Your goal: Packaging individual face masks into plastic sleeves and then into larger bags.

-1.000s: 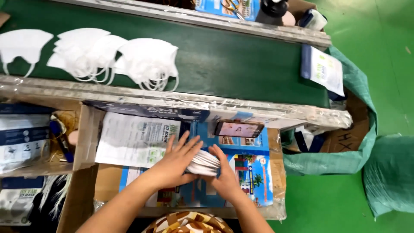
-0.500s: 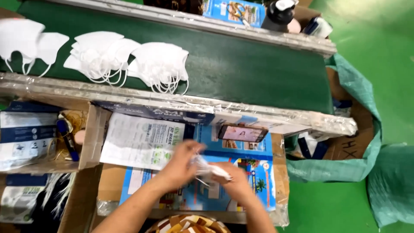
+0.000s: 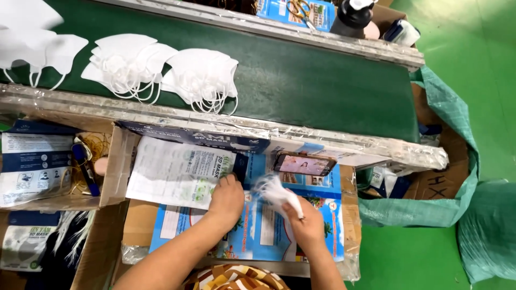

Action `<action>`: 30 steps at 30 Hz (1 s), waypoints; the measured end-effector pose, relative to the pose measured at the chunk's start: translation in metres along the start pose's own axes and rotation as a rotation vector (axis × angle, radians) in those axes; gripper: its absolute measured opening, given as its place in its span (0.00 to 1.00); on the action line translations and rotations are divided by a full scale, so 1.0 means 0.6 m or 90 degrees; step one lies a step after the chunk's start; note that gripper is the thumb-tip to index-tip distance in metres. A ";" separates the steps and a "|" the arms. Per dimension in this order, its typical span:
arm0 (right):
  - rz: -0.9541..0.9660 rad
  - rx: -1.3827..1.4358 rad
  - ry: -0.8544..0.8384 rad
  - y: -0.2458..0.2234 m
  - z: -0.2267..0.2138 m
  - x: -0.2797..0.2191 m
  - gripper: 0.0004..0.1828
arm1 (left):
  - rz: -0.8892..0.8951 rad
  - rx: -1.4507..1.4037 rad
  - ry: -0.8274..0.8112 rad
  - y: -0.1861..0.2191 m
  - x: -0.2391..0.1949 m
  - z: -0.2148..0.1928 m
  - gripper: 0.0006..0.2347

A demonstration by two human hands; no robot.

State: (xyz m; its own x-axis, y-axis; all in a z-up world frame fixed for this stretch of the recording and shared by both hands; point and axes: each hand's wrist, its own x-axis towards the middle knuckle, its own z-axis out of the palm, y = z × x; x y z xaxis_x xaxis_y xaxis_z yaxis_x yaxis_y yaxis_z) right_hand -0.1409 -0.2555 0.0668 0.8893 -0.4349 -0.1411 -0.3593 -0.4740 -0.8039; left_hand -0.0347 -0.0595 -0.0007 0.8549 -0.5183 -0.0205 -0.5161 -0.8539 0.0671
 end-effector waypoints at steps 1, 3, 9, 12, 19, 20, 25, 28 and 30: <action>-0.065 0.003 -0.019 -0.007 0.002 -0.007 0.19 | -0.001 -0.001 -0.013 0.004 -0.002 -0.002 0.08; -0.129 0.010 -0.030 -0.017 0.007 -0.013 0.20 | 0.007 0.002 -0.024 0.006 0.003 -0.003 0.08; -0.218 -0.026 -0.046 -0.030 0.013 -0.014 0.20 | -0.025 -0.049 -0.005 0.000 0.019 -0.003 0.08; -0.395 -0.139 0.003 -0.011 0.019 -0.014 0.29 | -0.063 -0.090 0.031 -0.024 0.032 0.005 0.09; 0.031 0.313 -0.273 -0.028 0.045 -0.017 0.21 | -0.083 -0.485 0.119 -0.063 -0.003 -0.056 0.08; 0.128 0.518 -0.306 -0.043 0.052 -0.025 0.33 | -0.047 -0.569 0.165 -0.061 -0.023 -0.070 0.08; 0.016 0.192 -0.122 -0.023 0.105 0.023 0.12 | 0.059 -0.630 0.240 -0.055 -0.067 -0.090 0.08; -0.063 0.139 -0.030 -0.027 0.107 0.022 0.12 | 0.085 -0.649 0.173 -0.049 -0.069 -0.086 0.06; -0.005 0.112 -0.036 -0.016 0.112 0.010 0.12 | 0.076 -0.673 0.118 -0.044 -0.074 -0.080 0.06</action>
State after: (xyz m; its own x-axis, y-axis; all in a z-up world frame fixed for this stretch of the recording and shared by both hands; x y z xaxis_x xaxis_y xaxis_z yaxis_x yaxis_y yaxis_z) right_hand -0.1129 -0.2022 0.0347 0.9080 -0.3859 -0.1629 -0.3021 -0.3338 -0.8929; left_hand -0.0565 -0.0119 0.0463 0.8425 -0.5047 0.1883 -0.3655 -0.2789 0.8881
